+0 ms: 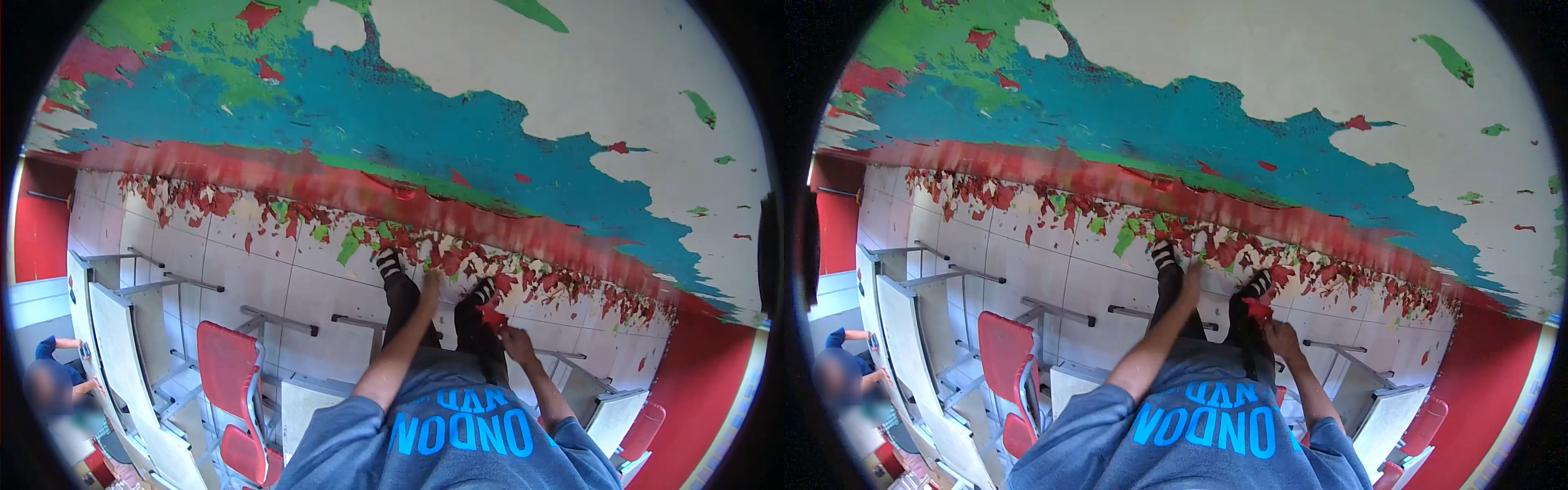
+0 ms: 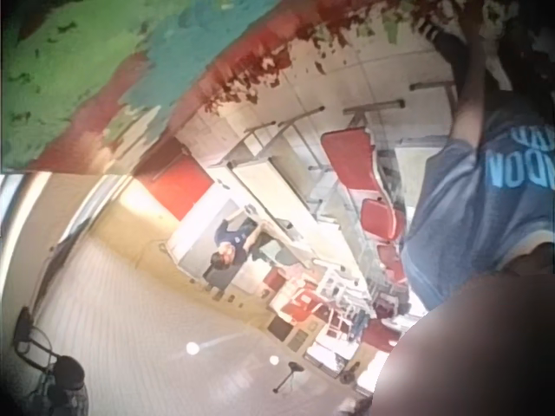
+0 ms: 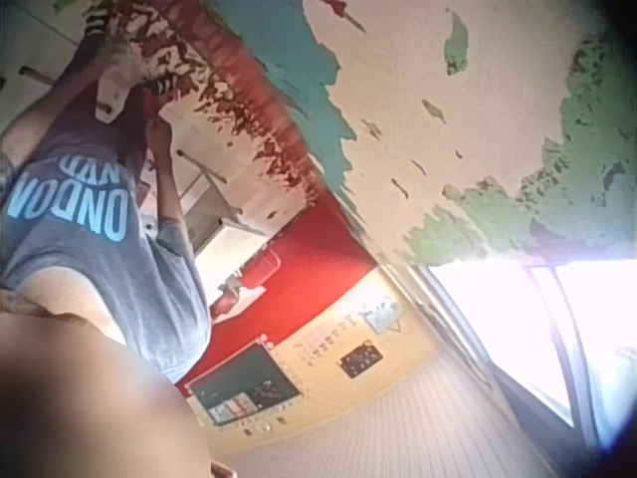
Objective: Scraping layers of old paint off a wall or ceiling using a manual scraper.
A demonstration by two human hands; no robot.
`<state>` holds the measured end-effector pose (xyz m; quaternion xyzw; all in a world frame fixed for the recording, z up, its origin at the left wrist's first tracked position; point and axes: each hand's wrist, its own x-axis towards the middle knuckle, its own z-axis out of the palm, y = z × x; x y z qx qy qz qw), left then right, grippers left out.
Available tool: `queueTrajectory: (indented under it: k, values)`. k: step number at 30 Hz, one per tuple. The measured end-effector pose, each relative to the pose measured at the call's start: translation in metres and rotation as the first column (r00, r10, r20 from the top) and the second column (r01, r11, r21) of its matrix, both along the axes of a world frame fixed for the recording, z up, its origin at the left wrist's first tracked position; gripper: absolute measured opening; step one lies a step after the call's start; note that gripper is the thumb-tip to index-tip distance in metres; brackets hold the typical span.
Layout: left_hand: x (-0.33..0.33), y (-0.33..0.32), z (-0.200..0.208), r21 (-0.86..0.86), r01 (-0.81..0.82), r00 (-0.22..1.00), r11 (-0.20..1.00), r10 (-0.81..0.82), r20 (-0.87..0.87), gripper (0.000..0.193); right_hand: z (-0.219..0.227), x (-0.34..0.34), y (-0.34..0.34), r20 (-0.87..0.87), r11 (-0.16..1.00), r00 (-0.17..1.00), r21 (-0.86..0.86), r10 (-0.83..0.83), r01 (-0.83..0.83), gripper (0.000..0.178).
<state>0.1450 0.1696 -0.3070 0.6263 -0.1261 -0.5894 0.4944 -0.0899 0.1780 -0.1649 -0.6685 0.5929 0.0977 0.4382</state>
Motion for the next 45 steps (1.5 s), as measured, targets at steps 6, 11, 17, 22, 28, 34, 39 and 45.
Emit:
queueTrajectory:
  k: [6, 11, 17, 22, 28, 34, 39, 45]
  values:
    - [0.088, -0.125, 0.062, -0.049, -0.408, 0.877, 0.912, 0.377, -0.299, 0.048, -0.014, 0.067, -0.085, -0.36, 0.761, 0.928, -0.576, 0.092, -0.299, 0.037]
    - [0.101, -0.139, 0.105, -0.041, -0.324, 0.93, 0.945, 0.31, -0.199, 0.05, 0.015, 0.163, -0.15, -0.352, 0.891, 0.927, -0.37, 0.127, -0.262, 0.036]
    - [0.099, -0.137, 0.094, -0.09, -0.302, 0.89, 0.949, 0.246, -0.384, 0.037, 0.03, 0.221, -0.171, -0.166, 0.859, 0.967, -0.449, 0.191, -0.247, 0.034]
    - [0.103, -0.146, 0.106, 0.042, -0.373, 0.669, 0.927, 0.3, -0.68, 0.02, 0.017, 0.215, -0.164, 0.094, 0.942, 0.991, -0.332, 0.091, -0.055, 0.029]
    - [0.087, -0.142, 0.145, -0.046, -0.384, 0.824, 0.922, 0.32, -0.468, 0.016, 0.028, 0.191, -0.159, 0.366, 0.978, 0.931, -0.197, 0.003, 0.075, 0.029]
    - [0.064, -0.139, 0.165, -0.131, -0.575, 0.769, 0.808, 0.479, -0.423, 0.012, 0.045, 0.18, -0.148, 0.52, 0.961, 0.838, -0.104, -0.168, 0.257, 0.026]
    - [0.068, -0.142, 0.152, -0.384, -0.404, 0.827, 0.83, 0.511, 0.233, 0.01, 0.042, 0.184, -0.143, 0.468, 0.97, 0.874, -0.119, -0.132, 0.21, 0.025]
    - [0.085, -0.143, 0.145, -0.524, 0.001, 0.432, 0.852, 0.472, 0.768, 0.013, 0.036, 0.179, -0.139, 0.518, 0.971, 0.847, -0.117, -0.12, 0.208, 0.027]
